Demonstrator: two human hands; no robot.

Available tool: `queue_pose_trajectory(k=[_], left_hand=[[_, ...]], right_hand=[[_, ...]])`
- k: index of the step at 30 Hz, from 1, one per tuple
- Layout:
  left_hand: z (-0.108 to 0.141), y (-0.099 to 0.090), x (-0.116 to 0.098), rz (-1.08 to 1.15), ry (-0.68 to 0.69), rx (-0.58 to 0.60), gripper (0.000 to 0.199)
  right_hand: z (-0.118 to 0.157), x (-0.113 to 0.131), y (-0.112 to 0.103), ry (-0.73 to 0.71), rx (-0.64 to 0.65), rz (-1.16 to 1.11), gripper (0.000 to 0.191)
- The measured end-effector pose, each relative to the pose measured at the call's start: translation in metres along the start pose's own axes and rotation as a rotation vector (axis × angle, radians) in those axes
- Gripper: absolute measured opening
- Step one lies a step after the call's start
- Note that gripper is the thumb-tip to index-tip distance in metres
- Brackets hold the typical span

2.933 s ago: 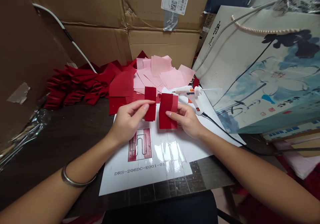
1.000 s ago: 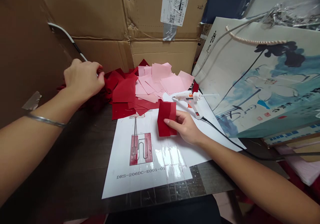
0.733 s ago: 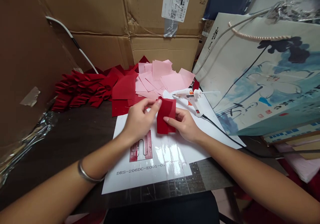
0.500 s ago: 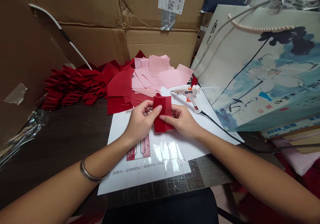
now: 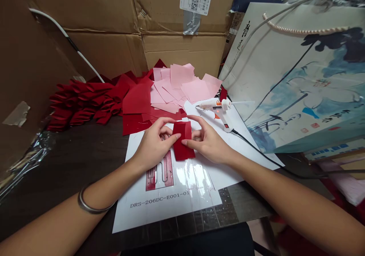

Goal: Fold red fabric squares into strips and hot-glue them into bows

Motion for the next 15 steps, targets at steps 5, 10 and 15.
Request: queue_pose_trajectory(k=[5, 10, 15], left_hand=[[0.0025, 0.0005, -0.0023, -0.077, 0.081, -0.045, 0.034], [0.0071, -0.0023, -0.0077, -0.452, 0.309, -0.226, 0.027], [0.0069, -0.0001, -0.0033, -0.55, 0.491, 0.071, 0.007]], right_hand=[[-0.0002, 0.001, 0.0017, -0.041, 0.031, -0.091, 0.064], [0.0001, -0.0025, -0.0012, -0.06, -0.021, 0.069, 0.061], [0.0008, -0.0003, 0.0001, -0.077, -0.022, 0.326, 0.055]])
Point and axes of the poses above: each hand's wrist, its own z-axis away from the middle knuckle, its own y-axis out of the palm, x = y × z, the point moved 1 cm from there along -z, towards the middle knuckle, and after that the axes turned 8 degrees about -y, right-handed, at the moved point
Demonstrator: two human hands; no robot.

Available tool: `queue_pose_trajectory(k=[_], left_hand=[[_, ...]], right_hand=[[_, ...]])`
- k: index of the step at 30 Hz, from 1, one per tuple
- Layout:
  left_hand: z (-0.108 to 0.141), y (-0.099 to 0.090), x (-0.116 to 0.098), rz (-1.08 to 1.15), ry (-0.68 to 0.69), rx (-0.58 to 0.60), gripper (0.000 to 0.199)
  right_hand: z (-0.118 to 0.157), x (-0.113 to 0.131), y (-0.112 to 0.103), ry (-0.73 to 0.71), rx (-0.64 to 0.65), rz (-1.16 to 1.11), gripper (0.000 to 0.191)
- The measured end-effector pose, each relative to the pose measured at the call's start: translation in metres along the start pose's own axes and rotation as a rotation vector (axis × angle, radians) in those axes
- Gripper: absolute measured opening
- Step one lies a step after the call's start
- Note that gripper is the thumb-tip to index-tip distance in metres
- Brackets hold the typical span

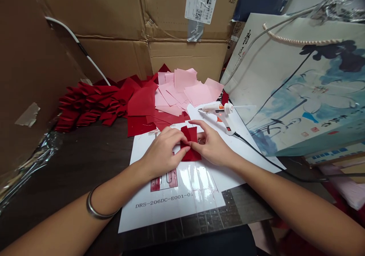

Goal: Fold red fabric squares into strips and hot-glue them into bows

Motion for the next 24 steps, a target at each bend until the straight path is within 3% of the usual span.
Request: queue_pose_trajectory(k=[4, 11, 18, 24], left_hand=[[0.001, 0.003, 0.002, -0.033, 0.027, 0.087, 0.01], [0.0, 0.003, 0.001, -0.116, 0.078, 0.056, 0.02], [0.002, 0.006, 0.005, -0.184, 0.119, 0.014, 0.017], [0.003, 0.005, 0.002, -0.243, 0.089, 0.044, 0.018]], right_hand=[[0.0, 0.005, -0.001, -0.023, -0.006, 0.157, 0.051], [-0.001, -0.001, -0.005, -0.049, -0.047, 0.238, 0.052], [-0.003, -0.001, -0.007, -0.094, -0.026, 0.289, 0.05], [-0.005, 0.001, -0.018, -0.22, -0.05, 0.631, 0.017]])
Point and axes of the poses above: each hand's wrist, its own z-axis away from the middle knuckle, its own y-axis out of the palm, x = y × z, the point moved 1 cm from there along -z, towards the middle knuckle, and after that the axes turned 8 degrees about -y, right-handed, at the moved point
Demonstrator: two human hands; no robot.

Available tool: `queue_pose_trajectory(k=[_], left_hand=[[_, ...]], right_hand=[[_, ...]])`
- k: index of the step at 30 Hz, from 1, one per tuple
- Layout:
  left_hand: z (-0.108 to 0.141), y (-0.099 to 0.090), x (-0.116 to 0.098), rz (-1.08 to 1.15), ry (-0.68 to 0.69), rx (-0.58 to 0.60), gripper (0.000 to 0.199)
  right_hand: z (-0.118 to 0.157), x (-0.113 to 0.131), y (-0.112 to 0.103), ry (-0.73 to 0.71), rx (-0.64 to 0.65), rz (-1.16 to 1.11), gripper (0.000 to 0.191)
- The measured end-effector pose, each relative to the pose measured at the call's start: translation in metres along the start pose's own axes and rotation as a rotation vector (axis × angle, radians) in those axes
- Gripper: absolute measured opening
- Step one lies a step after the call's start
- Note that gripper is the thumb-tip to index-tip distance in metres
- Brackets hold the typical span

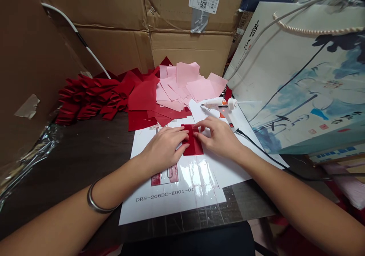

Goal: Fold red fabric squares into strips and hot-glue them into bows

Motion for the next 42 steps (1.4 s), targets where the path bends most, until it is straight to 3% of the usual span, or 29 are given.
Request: queue_pose_trajectory(k=[7, 15, 24, 38, 42], left_hand=[[-0.001, -0.001, -0.002, -0.087, -0.019, -0.008, 0.019], [-0.001, -0.005, -0.004, -0.063, -0.036, -0.002, 0.016], [-0.003, -0.007, -0.004, -0.054, -0.056, 0.056, 0.012], [-0.001, -0.004, -0.004, -0.028, -0.063, 0.077, 0.022], [-0.001, -0.005, -0.006, -0.055, -0.081, 0.098, 0.024]], right_hand=[[0.001, -0.003, -0.005, -0.107, 0.123, 0.103, 0.031], [-0.001, -0.004, -0.009, -0.181, 0.245, 0.0, 0.041], [-0.002, -0.006, -0.013, -0.173, 0.251, 0.125, 0.038], [-0.002, -0.007, -0.013, -0.158, 0.264, 0.086, 0.04], [-0.003, -0.009, -0.016, -0.168, 0.214, 0.096, 0.034]])
Point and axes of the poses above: each hand's wrist, its own z-axis away from the middle knuckle, its own y-axis out of the palm, x = y × z, the point moved 1 cm from there along -z, towards the middle knuckle, and after that the axes turned 8 degrees about -y, right-handed, at the moved point
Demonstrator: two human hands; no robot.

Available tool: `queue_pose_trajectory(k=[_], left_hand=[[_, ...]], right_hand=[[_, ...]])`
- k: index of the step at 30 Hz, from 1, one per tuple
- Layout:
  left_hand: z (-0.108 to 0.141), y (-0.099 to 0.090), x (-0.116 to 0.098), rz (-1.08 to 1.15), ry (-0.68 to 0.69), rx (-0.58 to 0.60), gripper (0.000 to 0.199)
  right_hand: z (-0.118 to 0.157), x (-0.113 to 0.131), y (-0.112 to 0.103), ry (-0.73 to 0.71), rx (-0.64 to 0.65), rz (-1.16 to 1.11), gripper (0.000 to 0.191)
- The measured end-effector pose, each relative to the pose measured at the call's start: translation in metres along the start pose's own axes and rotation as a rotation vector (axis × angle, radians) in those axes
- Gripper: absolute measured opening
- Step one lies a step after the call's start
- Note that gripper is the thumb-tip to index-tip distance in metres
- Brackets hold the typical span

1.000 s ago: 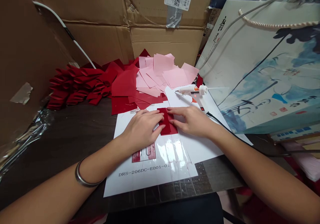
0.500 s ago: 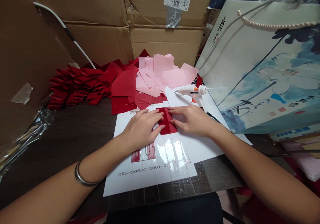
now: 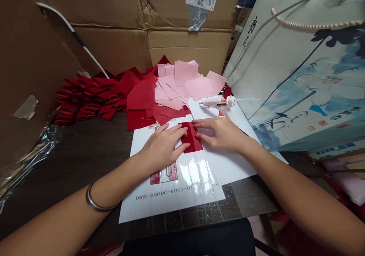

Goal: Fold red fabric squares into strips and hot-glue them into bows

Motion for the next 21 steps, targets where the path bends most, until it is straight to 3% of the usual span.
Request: queue_pose_trajectory(k=[5, 12, 21], left_hand=[[-0.0001, -0.0016, -0.001, -0.009, -0.012, 0.002, 0.022], [-0.0001, -0.0001, 0.0007, -0.013, -0.03, 0.002, 0.027], [-0.0008, 0.0001, 0.0019, -0.012, -0.039, 0.025, 0.028]], right_hand=[[-0.0008, -0.0014, 0.0003, 0.008, -0.098, -0.007, 0.026], [-0.0009, 0.0006, 0.0026, -0.004, 0.01, -0.016, 0.032], [-0.0015, -0.0009, 0.0028, 0.024, 0.033, -0.029, 0.034]])
Point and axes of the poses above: each hand's wrist, its own z-axis away from the middle knuckle, its own y-axis out of the palm, x = y × z, the point moved 1 cm from there along -z, towards the middle knuckle, and after that the axes turned 8 degrees about -y, right-handed, at the moved point
